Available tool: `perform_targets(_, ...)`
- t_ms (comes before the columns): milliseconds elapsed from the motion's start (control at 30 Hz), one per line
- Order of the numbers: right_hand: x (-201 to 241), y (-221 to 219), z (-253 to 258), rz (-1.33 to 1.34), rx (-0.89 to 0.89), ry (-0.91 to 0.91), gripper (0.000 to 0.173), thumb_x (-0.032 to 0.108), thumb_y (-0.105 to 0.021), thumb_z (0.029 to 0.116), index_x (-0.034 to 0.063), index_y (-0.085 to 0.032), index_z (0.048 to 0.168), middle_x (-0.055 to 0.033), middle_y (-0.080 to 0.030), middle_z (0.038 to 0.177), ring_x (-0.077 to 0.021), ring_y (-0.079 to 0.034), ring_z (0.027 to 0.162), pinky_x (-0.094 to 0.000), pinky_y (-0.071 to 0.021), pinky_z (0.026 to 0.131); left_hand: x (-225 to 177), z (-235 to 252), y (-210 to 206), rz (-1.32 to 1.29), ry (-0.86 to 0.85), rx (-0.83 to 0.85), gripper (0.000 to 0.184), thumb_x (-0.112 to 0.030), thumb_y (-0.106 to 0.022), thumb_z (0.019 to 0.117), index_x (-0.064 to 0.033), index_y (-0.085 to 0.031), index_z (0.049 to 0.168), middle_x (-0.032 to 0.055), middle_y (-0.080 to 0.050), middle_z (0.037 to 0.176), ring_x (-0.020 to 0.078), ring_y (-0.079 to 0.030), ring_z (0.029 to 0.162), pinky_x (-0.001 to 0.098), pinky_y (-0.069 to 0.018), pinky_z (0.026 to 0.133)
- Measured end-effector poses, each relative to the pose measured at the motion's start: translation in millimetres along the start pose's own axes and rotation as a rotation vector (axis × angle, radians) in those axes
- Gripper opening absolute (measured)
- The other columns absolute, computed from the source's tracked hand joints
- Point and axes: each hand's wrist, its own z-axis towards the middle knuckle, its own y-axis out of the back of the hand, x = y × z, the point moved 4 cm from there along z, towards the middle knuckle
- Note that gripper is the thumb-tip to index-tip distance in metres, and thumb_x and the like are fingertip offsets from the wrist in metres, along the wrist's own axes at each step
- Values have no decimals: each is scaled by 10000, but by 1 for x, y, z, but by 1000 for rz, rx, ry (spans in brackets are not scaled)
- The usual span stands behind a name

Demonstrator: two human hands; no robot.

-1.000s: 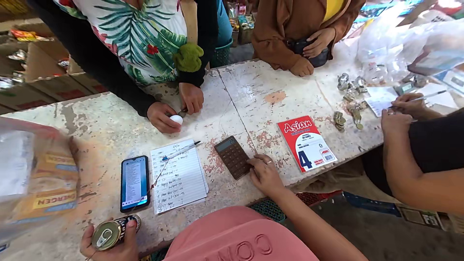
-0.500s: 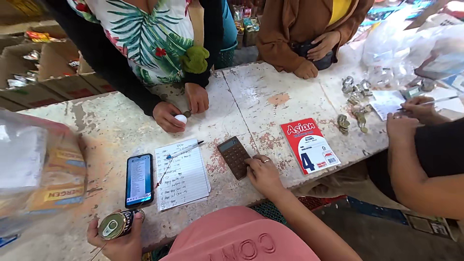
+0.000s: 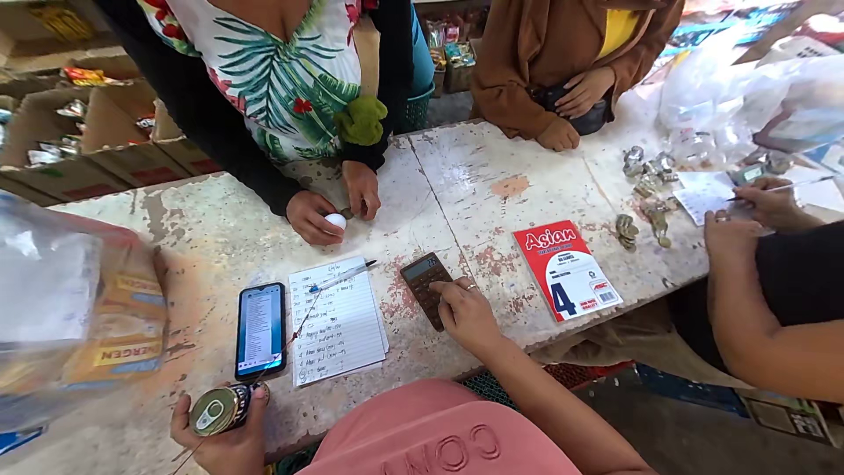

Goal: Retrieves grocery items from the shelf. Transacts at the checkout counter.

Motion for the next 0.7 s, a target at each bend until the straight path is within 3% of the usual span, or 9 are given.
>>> perform_targets(167, -3, -1, 4, 5, 4, -15, 329, 43, -468, 961, 23, -706, 1187, -127, -749, 1099, -362, -694, 998, -491, -566, 811, 3, 0, 1, 3, -11, -3, 1021, -151, -820, 760, 191, -152, 1451, 254, -570, 1256, -8, -633, 1097, 162, -502, 976)
perform_targets(367, -8, -7, 1, 12, 41, -33, 342, 63, -458, 973, 18, -700, 1211, -148, -748, 1091, -389, -691, 1023, -525, -557, 835, 6, -1, 1, -2, -14, 7, 1039, -137, -827, 758, 188, -136, 1463, 287, -524, 1311, 30, -621, 1141, 191, -500, 1002)
perform_targets(533, -10, -9, 0, 9, 109, -77, 335, 106, -460, 994, 22, -707, 1206, -141, -752, 1078, -377, -684, 1048, -513, -547, 871, 5, -1, -4, 99, 45, 30, 1064, -155, -846, 732, 160, -171, 1491, 317, -576, 1288, 91, -654, 1128, 226, -511, 996)
perform_targets(700, -16, -10, 2, -13, 95, -82, 336, 79, -459, 982, 28, -715, 1192, -135, -752, 1087, -381, -687, 1042, -522, -547, 861, 9, 1, 0, 65, 49, 28, 1031, -206, -855, 741, 194, -226, 1454, 290, -601, 1261, 56, -655, 1117, 202, -505, 1004)
